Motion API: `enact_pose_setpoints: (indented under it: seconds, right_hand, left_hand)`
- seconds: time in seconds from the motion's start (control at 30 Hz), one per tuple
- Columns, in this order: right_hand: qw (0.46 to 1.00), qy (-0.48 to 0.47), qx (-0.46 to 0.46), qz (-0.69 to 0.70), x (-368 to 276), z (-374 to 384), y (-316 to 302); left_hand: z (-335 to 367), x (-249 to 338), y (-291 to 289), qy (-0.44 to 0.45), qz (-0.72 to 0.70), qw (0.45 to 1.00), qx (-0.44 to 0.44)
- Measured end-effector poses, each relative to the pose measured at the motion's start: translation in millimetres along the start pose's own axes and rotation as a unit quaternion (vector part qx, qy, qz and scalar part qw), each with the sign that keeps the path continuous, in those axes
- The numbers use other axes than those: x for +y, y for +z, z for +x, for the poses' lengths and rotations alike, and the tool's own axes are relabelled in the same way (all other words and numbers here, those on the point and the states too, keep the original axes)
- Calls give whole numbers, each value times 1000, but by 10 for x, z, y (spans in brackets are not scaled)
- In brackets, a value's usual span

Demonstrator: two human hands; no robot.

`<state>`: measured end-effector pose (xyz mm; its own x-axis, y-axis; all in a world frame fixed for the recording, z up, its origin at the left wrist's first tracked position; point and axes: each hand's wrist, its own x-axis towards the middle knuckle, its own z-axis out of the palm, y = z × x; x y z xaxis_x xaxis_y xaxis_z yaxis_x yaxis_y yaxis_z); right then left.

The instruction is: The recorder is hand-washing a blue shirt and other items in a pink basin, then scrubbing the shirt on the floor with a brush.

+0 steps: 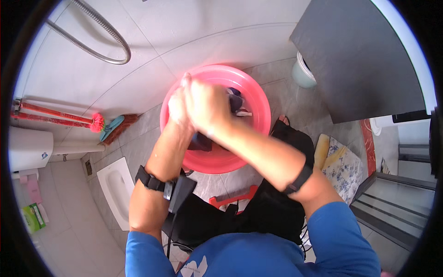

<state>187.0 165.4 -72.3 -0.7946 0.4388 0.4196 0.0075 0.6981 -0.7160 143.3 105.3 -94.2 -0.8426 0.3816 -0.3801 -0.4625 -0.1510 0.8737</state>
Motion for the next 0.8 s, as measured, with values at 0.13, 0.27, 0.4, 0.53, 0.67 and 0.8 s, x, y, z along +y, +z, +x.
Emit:
enact_pose_setpoints:
  seconds: [0.13,0.27,0.4,0.53,0.67,0.8]
  right_hand:
    - [973,194,36,123,581,271,-78]
    - [836,298,-26,461,663,322,-338]
    - [895,212,-6,392,516,292,-290]
    - [998,48,-19,47,338,99,-71]
    - [985,132,14,112,187,16,164]
    - [991,132,25,21,507,168,94]
  left_hand:
    - [-26,0,76,-26,12,996,-85]
    - [-55,340,148,-177,-197,956,-129]
    - [129,294,73,-132,-189,969,-93]
    - [77,-178,32,-63,-203,975,-71]
    - [479,-294,-433,-47,11,951,-306]
    - [86,-385,-15,-106,-114,986,-52]
